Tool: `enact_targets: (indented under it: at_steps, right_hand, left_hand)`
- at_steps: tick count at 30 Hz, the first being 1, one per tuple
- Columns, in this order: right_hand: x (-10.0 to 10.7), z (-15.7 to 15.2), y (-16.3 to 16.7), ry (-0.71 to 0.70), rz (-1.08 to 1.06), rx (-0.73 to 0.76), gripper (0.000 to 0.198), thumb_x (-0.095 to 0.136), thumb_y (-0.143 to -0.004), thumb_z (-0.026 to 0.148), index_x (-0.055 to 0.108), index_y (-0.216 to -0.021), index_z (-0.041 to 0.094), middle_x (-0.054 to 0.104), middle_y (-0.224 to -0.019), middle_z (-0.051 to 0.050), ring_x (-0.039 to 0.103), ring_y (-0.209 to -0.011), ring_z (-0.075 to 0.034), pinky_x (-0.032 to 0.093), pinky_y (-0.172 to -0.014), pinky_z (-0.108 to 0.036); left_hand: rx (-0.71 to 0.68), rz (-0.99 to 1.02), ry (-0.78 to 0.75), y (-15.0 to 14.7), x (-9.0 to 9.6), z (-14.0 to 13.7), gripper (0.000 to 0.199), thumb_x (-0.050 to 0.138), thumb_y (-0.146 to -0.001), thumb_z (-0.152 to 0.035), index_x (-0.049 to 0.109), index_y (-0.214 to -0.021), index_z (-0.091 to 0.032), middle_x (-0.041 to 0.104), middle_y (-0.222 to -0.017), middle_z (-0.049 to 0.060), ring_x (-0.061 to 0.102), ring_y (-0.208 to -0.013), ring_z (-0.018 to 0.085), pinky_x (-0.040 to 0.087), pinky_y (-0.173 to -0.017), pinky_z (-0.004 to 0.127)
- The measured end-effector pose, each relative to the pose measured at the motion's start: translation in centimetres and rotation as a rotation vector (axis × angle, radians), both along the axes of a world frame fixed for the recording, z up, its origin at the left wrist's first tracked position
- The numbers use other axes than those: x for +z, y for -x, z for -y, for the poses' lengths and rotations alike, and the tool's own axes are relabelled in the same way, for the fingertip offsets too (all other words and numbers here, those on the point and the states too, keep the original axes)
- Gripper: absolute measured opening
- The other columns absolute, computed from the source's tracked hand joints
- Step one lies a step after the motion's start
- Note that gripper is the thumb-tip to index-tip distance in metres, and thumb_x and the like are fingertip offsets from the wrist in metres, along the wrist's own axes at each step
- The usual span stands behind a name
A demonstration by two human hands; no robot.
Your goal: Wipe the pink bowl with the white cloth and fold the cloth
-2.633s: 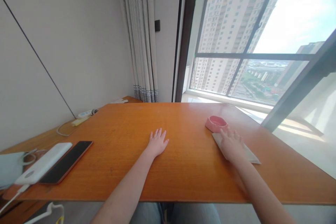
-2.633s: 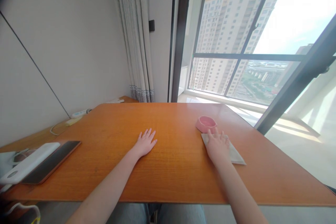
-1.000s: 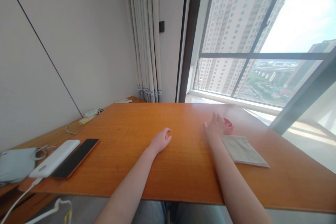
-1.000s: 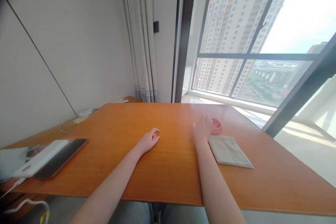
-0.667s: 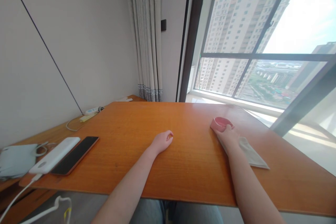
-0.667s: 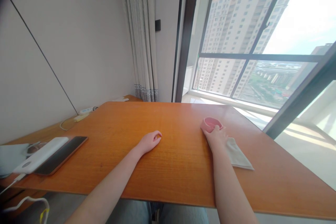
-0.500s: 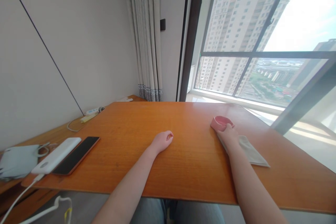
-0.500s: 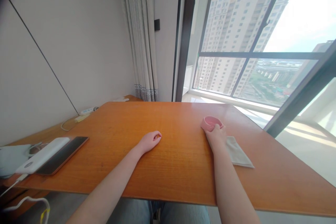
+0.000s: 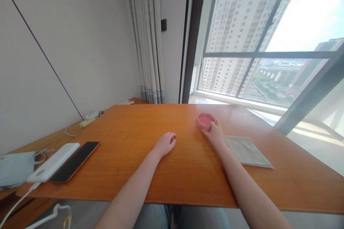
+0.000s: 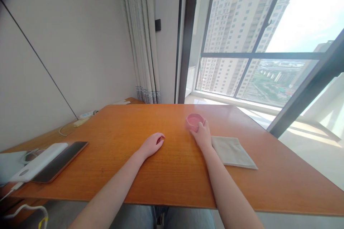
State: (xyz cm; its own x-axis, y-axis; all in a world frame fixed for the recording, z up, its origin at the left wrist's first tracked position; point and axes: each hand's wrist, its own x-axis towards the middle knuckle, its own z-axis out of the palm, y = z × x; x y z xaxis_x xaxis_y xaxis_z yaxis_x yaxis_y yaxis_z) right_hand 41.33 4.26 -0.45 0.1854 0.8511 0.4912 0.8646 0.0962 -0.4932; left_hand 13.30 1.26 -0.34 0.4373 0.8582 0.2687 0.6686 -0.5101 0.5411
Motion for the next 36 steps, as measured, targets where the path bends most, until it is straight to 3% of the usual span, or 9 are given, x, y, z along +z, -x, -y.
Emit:
enact_targets:
  at_steps: [2, 5, 9, 13, 17, 21, 26, 30, 36]
  right_hand:
    - [0.3, 0.2, 2.9, -0.041, -0.038, 0.12, 0.022, 0.061, -0.067, 0.036, 0.047, -0.076, 0.021, 0.04, -0.117, -0.009, 0.049, -0.1, -0.022, 0.042, -0.089, -0.036]
    - [0.6, 0.9, 7.2, -0.057, -0.125, 0.265, 0.02, 0.06, -0.067, 0.031, 0.049, -0.08, 0.021, 0.038, -0.124, -0.008, 0.048, -0.105, -0.022, 0.043, -0.09, -0.038]
    - [0.6, 1.9, 11.6, -0.009, -0.218, 0.429, 0.024, 0.064, -0.065, 0.027, 0.05, -0.085, 0.021, 0.036, -0.131, -0.008, 0.047, -0.112, -0.021, 0.042, -0.092, -0.037]
    - [0.4, 2.6, 13.5, 0.014, -0.239, 0.478, 0.023, 0.065, -0.066, 0.025, 0.05, -0.083, 0.021, 0.032, -0.138, -0.009, 0.042, -0.121, -0.023, 0.04, -0.096, -0.039]
    - [0.1, 3.0, 13.3, 0.045, -0.191, 0.547, 0.023, 0.065, -0.069, 0.028, 0.051, -0.086, 0.021, 0.027, -0.144, -0.01, 0.034, -0.13, -0.024, 0.037, -0.1, -0.041]
    - [-0.7, 3.4, 12.5, 0.105, -0.195, 0.626, 0.041, 0.061, -0.075, 0.035, 0.048, -0.112, 0.021, 0.022, -0.149, -0.012, 0.024, -0.137, -0.023, 0.035, -0.103, -0.041]
    - [-2.1, 2.1, 11.3, 0.147, -0.27, 0.565, 0.061, 0.047, -0.085, 0.037, 0.025, -0.14, 0.022, 0.033, -0.145, -0.013, 0.03, -0.135, -0.022, 0.027, -0.11, -0.045]
    - [-2.7, 1.1, 10.5, 0.182, -0.302, 0.506, 0.058, 0.044, -0.086, 0.038, 0.028, -0.14, 0.022, 0.044, -0.136, -0.013, 0.044, -0.125, -0.023, 0.034, -0.105, -0.045]
    - [-2.6, 1.5, 10.5, 0.203, -0.264, 0.517, 0.058, 0.044, -0.087, 0.04, 0.029, -0.14, 0.023, 0.043, -0.137, -0.012, 0.042, -0.126, -0.023, 0.03, -0.107, -0.045]
  left_hand:
    - [0.02, 0.014, -0.075, 0.1, 0.1, 0.0, 0.033, 0.047, -0.082, -0.02, 0.054, -0.114, -0.018, 0.059, -0.107, 0.008, 0.055, -0.1, 0.019, 0.041, -0.092, 0.033]
    - [0.033, 0.036, -0.147, 0.4, 0.3, -0.2, 0.059, 0.051, -0.079, -0.019, 0.033, -0.136, -0.022, 0.039, -0.139, 0.011, 0.034, -0.13, 0.021, 0.027, -0.109, 0.04]
    - [0.004, 0.045, -0.171, 1.0, 0.4, -0.7, 0.069, 0.052, -0.079, -0.017, 0.024, -0.141, -0.024, 0.012, -0.152, 0.01, 0.014, -0.14, 0.023, 0.022, -0.112, 0.043]
    - [0.047, 0.058, -0.152, 2.0, 0.9, -1.3, 0.047, 0.06, -0.076, -0.021, 0.046, -0.121, -0.019, 0.023, -0.149, 0.013, 0.023, -0.137, 0.025, 0.028, -0.109, 0.044]
    - [0.042, 0.054, -0.1, 2.8, 1.8, -1.1, 0.034, 0.068, -0.071, -0.03, 0.056, -0.102, -0.02, 0.037, -0.141, 0.011, 0.036, -0.13, 0.026, 0.033, -0.106, 0.042]
    - [0.079, -0.002, -0.037, 3.6, 2.2, -0.8, 0.032, 0.072, -0.066, -0.03, 0.058, -0.093, -0.019, 0.045, -0.134, 0.011, 0.044, -0.123, 0.027, 0.036, -0.102, 0.038]
    - [0.311, -0.057, -0.087, 7.6, 2.6, -1.0, 0.027, 0.068, -0.069, -0.033, 0.056, -0.088, -0.02, 0.049, -0.128, 0.009, 0.05, -0.115, 0.026, 0.041, -0.095, 0.035]
    - [0.579, -0.196, -0.079, 12.9, 2.4, -0.9, 0.029, 0.063, -0.07, -0.042, 0.056, -0.089, -0.021, 0.048, -0.128, 0.009, 0.051, -0.111, 0.028, 0.045, -0.085, 0.035]
    - [0.993, -0.351, -0.085, 17.6, 1.4, -0.4, 0.038, 0.053, -0.075, -0.05, 0.056, -0.096, -0.019, 0.049, -0.116, 0.015, 0.055, -0.099, 0.03, 0.045, -0.078, 0.041]
